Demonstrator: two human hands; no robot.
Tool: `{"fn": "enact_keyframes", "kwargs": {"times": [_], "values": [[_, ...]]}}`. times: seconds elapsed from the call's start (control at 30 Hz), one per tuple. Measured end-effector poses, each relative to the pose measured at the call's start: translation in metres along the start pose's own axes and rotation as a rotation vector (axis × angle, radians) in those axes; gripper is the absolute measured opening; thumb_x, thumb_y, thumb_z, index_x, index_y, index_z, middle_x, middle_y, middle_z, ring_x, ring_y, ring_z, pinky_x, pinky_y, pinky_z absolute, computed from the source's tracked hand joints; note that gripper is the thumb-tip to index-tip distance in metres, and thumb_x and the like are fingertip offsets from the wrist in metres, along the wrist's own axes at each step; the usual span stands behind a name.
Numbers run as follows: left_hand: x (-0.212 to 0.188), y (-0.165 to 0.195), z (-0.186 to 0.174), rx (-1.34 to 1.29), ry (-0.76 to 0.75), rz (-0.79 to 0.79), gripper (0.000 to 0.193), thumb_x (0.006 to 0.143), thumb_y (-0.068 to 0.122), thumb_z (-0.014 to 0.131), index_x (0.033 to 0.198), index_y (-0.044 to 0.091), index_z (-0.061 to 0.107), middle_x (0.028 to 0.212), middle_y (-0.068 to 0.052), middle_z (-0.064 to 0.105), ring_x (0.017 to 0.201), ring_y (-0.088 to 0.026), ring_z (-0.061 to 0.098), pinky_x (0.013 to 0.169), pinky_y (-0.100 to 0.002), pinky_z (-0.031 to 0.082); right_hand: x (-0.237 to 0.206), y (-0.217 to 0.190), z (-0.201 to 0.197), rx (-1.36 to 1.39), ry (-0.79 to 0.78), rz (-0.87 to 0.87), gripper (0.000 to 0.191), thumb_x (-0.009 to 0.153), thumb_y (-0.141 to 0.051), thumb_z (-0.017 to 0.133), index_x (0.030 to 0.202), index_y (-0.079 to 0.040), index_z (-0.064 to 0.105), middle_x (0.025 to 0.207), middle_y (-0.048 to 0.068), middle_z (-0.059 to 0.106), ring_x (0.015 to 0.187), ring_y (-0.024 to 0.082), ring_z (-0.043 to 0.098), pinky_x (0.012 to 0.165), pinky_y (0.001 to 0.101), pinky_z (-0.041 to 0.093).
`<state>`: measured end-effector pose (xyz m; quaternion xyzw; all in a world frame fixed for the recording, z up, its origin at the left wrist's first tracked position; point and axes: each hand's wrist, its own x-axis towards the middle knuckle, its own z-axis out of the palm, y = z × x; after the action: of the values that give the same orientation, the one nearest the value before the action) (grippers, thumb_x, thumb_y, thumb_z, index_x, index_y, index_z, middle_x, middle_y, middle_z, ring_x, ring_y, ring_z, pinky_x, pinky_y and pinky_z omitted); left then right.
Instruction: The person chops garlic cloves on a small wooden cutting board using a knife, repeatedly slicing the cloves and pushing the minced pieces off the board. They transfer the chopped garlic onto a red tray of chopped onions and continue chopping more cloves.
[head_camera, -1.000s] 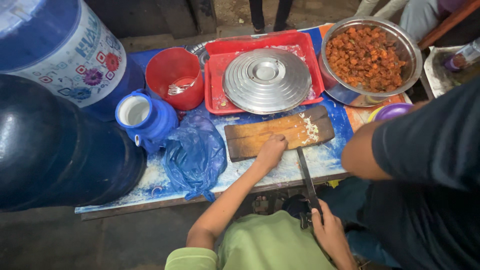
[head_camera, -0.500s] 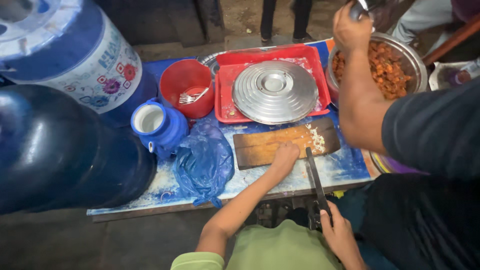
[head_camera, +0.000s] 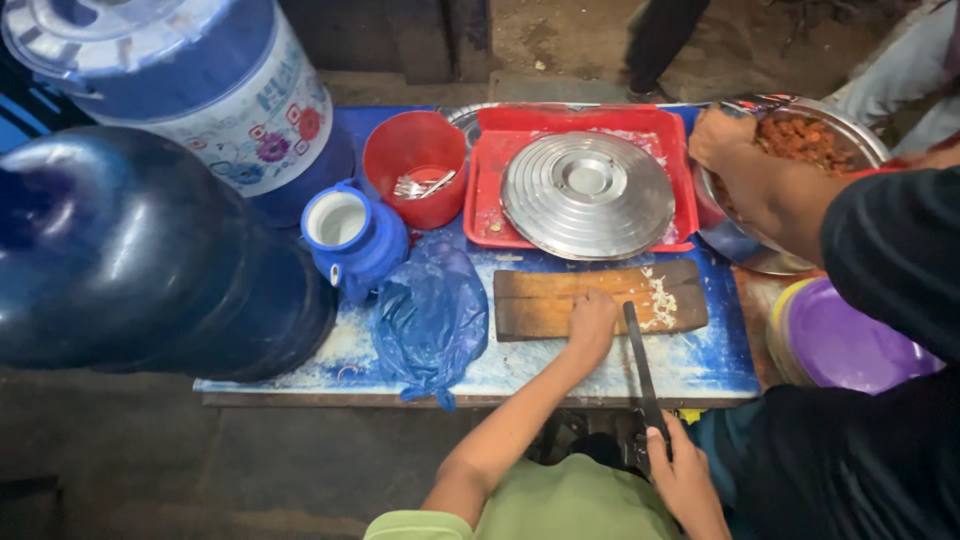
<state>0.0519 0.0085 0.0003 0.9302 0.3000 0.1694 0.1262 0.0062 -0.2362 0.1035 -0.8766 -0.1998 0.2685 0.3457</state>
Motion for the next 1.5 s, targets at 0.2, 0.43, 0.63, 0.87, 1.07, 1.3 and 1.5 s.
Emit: {"fn": "enact_keyframes", "kwargs": {"times": [0.2, 0.43, 0.63, 0.87, 1.07, 1.3, 1.5], "values": [[0.003, -0.029, 0.003, -0.253, -0.018, -0.19, 0.008, 0.079, 0.009, 0.074, 0.08, 0.002, 0.076, 0.081, -0.019, 0.071, 0.08, -0.034, 0.071, 0.07, -0.042, 0.055, 0.01, 0.017, -0.001, 0.016, 0.032, -0.091, 0.042, 0.096, -0.03, 0.057, 0.134, -0.012, 0.061, 0.067, 0.018, 0.07, 0.055, 0.025, 0.071, 0.059, 0.0392, 0.055], [-0.003, -0.12, -0.04, -1.756, -0.096, -0.796, 0.009, 0.09, 0.012, 0.072, 0.086, 0.004, 0.074, 0.079, -0.004, 0.072, 0.069, -0.013, 0.067, 0.06, -0.026, 0.053, 0.018, 0.047, -0.013, 0.045, 0.019, 0.06, 0.044, 0.097, -0.033, 0.058, 0.138, -0.015, 0.06, 0.064, 0.016, 0.073, 0.049, 0.024, 0.071, 0.054, 0.0376, 0.057], [0.101, -0.118, -0.089, -1.956, -0.08, -0.632, 0.003, 0.086, 0.004, 0.069, 0.084, 0.004, 0.071, 0.085, -0.001, 0.067, 0.085, -0.011, 0.063, 0.073, -0.024, 0.056, 0.021, 0.073, -0.017, 0.082, -0.004, 0.12, 0.042, 0.098, -0.033, 0.06, 0.137, -0.018, 0.061, 0.06, 0.017, 0.073, 0.045, 0.023, 0.07, 0.049, 0.0378, 0.056], [0.308, -0.041, -0.075, -1.212, 0.049, -0.21, 0.007, 0.076, 0.009, 0.075, 0.073, 0.003, 0.074, 0.068, -0.009, 0.071, 0.061, -0.019, 0.068, 0.059, -0.033, 0.051, 0.021, 0.133, -0.011, -0.02, 0.175, -0.079, 0.041, 0.092, -0.027, 0.058, 0.132, -0.02, 0.066, 0.093, 0.013, 0.081, 0.077, 0.021, 0.08, 0.07, 0.0372, 0.062], [0.358, -0.024, -0.095, -0.652, 0.195, -0.201, 0.012, 0.078, 0.013, 0.071, 0.084, 0.011, 0.081, 0.088, -0.022, 0.075, 0.088, -0.039, 0.073, 0.081, -0.048, 0.057, 0.025, 0.151, -0.001, -0.027, 0.2, -0.163, 0.038, 0.095, -0.026, 0.057, 0.131, -0.017, 0.063, 0.101, 0.013, 0.079, 0.081, 0.019, 0.078, 0.072, 0.0343, 0.061], [0.336, -0.009, -0.102, -0.964, 0.162, -0.117, 0.015, 0.086, 0.008, 0.062, 0.09, 0.009, 0.076, 0.083, -0.016, 0.079, 0.08, -0.03, 0.08, 0.076, -0.041, 0.061, 0.015, 0.137, -0.013, -0.124, 0.194, -0.409, 0.038, 0.098, -0.024, 0.055, 0.133, -0.012, 0.058, 0.106, 0.015, 0.076, 0.08, 0.016, 0.076, 0.069, 0.0307, 0.06], [0.295, -0.023, -0.066, -0.861, 0.393, -0.039, 0.027, 0.084, -0.001, 0.059, 0.103, 0.008, 0.076, 0.101, -0.017, 0.077, 0.093, -0.028, 0.076, 0.084, -0.036, 0.059, 0.006, 0.095, -0.032, 0.024, 0.021, 0.136, 0.042, 0.099, -0.028, 0.059, 0.139, -0.014, 0.061, 0.074, 0.022, 0.073, 0.06, 0.026, 0.073, 0.059, 0.0376, 0.055]]}}
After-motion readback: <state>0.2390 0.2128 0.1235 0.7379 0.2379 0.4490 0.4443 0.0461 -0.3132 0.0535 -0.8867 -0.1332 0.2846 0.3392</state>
